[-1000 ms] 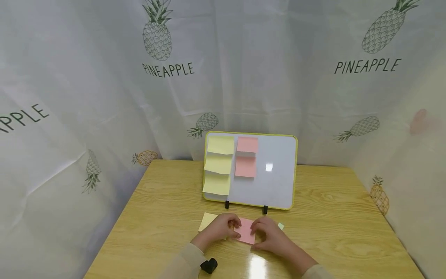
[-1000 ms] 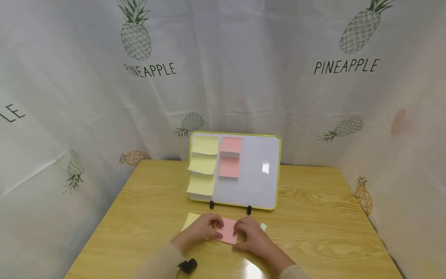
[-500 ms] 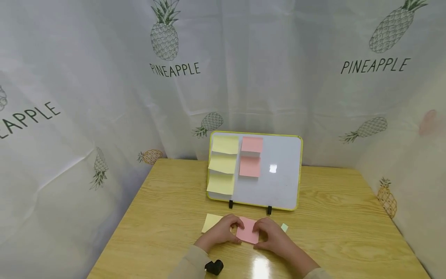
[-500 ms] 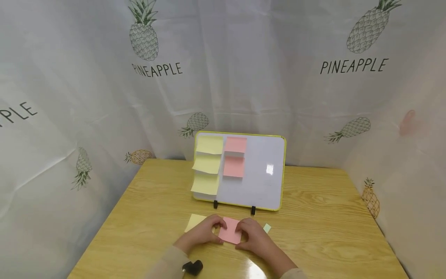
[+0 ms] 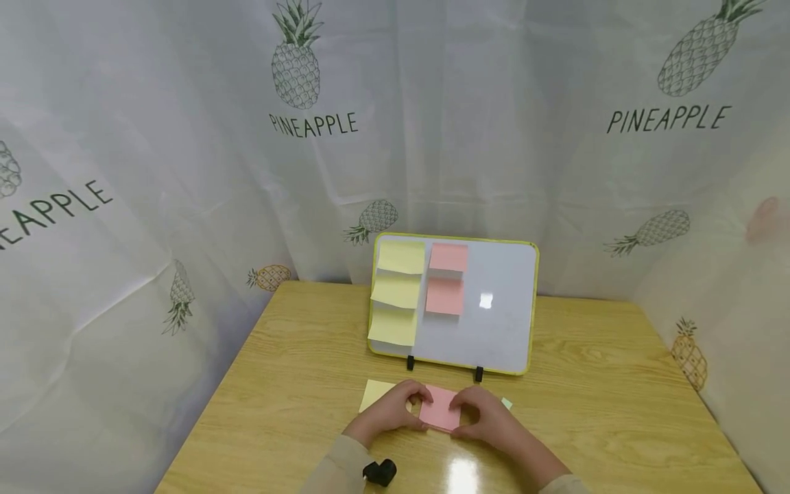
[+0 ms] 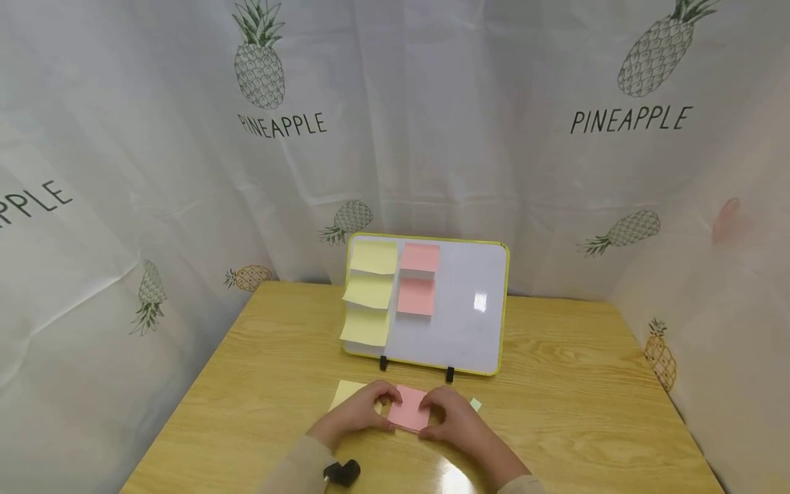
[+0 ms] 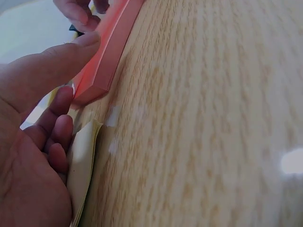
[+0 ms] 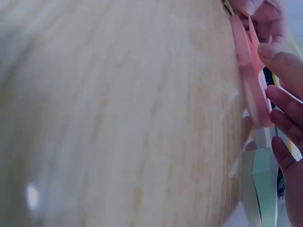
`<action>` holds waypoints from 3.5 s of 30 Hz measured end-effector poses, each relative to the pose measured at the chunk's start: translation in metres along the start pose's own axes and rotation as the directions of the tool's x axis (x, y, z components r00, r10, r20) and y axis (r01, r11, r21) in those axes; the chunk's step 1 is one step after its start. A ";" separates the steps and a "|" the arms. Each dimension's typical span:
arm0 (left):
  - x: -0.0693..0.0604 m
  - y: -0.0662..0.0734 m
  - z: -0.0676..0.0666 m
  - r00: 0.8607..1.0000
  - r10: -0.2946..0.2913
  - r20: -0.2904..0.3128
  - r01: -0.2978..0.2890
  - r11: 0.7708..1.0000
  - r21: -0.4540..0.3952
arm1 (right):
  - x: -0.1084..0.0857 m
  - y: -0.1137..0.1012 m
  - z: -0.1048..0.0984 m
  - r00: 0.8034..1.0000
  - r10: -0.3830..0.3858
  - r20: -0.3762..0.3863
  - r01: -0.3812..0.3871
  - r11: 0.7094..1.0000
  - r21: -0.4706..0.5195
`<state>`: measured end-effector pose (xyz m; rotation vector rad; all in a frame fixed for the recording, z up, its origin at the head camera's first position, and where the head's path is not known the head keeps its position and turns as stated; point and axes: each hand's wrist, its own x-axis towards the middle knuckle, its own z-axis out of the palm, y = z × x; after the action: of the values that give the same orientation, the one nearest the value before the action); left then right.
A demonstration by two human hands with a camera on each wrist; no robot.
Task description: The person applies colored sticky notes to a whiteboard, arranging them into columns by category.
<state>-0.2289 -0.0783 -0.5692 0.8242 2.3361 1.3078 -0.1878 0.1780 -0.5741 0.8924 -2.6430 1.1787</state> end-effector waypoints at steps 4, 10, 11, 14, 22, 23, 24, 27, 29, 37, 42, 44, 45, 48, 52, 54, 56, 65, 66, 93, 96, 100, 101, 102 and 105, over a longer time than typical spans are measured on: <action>0.001 -0.002 0.000 1.000 0.003 0.004 -0.003 1.000 -0.013 | -0.001 0.000 -0.002 0.991 0.127 0.032 -0.129 0.989 0.069; 0.002 -0.005 0.002 1.000 0.011 -0.013 -0.012 0.999 -0.050 | -0.002 -0.001 0.002 0.994 0.107 -0.023 -0.106 0.993 0.053; 0.002 -0.005 0.002 1.000 0.017 -0.019 -0.018 0.999 -0.050 | -0.002 -0.001 0.004 0.995 0.089 -0.044 -0.088 0.996 0.032; 0.002 -0.003 0.003 0.999 0.037 -0.036 -0.039 0.998 -0.050 | 0.000 -0.002 0.008 0.994 0.065 -0.091 -0.066 0.998 -0.015; 0.000 0.002 0.008 0.995 0.019 -0.097 -0.017 1.000 0.018 | 0.009 -0.008 0.012 0.917 0.373 -0.143 -0.350 0.923 0.163; -0.001 0.002 0.008 0.994 0.004 -0.107 -0.001 1.000 0.027 | 0.010 -0.009 0.013 0.901 0.410 -0.146 -0.377 0.903 0.206; -0.001 0.002 0.009 0.993 -0.012 -0.114 0.015 0.999 0.031 | 0.012 -0.010 0.013 0.886 0.439 -0.151 -0.397 0.885 0.243; -0.002 0.002 0.011 0.991 -0.063 -0.121 0.068 0.997 0.040 | 0.014 -0.012 0.016 0.837 0.513 -0.187 -0.440 0.837 0.326; -0.002 0.003 0.011 0.989 -0.077 -0.125 0.083 0.996 0.044 | 0.016 -0.012 0.017 0.811 0.542 -0.219 -0.449 0.817 0.361; 0.001 0.008 0.013 0.989 -0.075 -0.125 0.078 0.997 0.022 | 0.020 -0.017 0.016 0.746 0.612 -0.261 -0.472 0.763 0.442; 0.001 0.007 0.013 0.988 -0.083 -0.131 0.086 0.996 0.013 | 0.023 -0.017 0.017 0.725 0.636 -0.265 -0.481 0.742 0.467; 0.000 0.007 0.013 0.988 -0.085 -0.131 0.086 0.996 0.009 | 0.023 -0.017 0.018 0.718 0.643 -0.267 -0.476 0.733 0.486; 0.000 0.008 0.013 0.988 -0.084 -0.131 0.086 0.996 0.008 | 0.023 -0.017 0.018 0.714 0.647 -0.268 -0.473 0.727 0.498; 0.000 0.008 0.012 0.987 -0.087 -0.133 0.089 0.996 0.008 | 0.024 -0.017 0.019 0.707 0.650 -0.279 -0.455 0.719 0.526; 0.000 0.009 0.012 0.987 -0.087 -0.138 0.091 0.996 0.023 | 0.025 -0.018 0.021 0.702 0.641 -0.309 -0.421 0.724 0.546; 0.000 0.009 0.012 0.986 -0.089 -0.139 0.094 0.995 0.028 | 0.025 -0.018 0.022 0.700 0.636 -0.325 -0.408 0.729 0.549; 0.000 0.009 0.012 0.986 -0.091 -0.139 0.096 0.995 0.029 | 0.025 -0.019 0.022 0.696 0.636 -0.332 -0.394 0.726 0.564; -0.002 0.008 0.012 0.988 -0.044 -0.146 0.051 0.998 0.044 | 0.025 -0.021 0.020 0.676 0.667 -0.313 -0.378 0.679 0.629; -0.002 0.008 0.012 0.988 -0.036 -0.148 0.044 0.998 0.048 | 0.025 -0.021 0.020 0.676 0.667 -0.314 -0.375 0.678 0.633; -0.002 0.009 0.012 0.987 -0.081 -0.141 0.082 0.997 0.002 | 0.021 -0.019 0.022 0.640 0.682 -0.354 -0.252 0.621 0.742; -0.001 0.010 0.013 0.988 -0.064 -0.142 0.065 0.998 0.004 | 0.021 -0.020 0.020 0.631 0.690 -0.354 -0.242 0.609 0.755; -0.001 0.012 0.013 0.988 -0.061 -0.139 0.063 0.998 0.008 | 0.020 -0.023 0.017 0.619 0.693 -0.370 -0.223 0.606 0.763; 0.000 0.012 0.013 0.988 -0.066 -0.138 0.068 0.998 0.009 | 0.020 -0.024 0.015 0.617 0.692 -0.376 -0.220 0.610 0.762; 0.000 0.012 0.013 0.988 -0.069 -0.137 0.071 0.997 0.010 | 0.021 -0.024 0.014 0.616 0.687 -0.386 -0.211 0.616 0.759; 0.001 0.012 0.013 0.987 -0.082 -0.138 0.085 0.996 0.014 | 0.022 -0.025 0.008 0.632 0.659 -0.408 -0.175 0.634 0.753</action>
<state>-0.2186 -0.0640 -0.5660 0.6527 2.4646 1.3470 -0.1904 0.1489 -0.5563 -0.2528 -1.8538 2.1332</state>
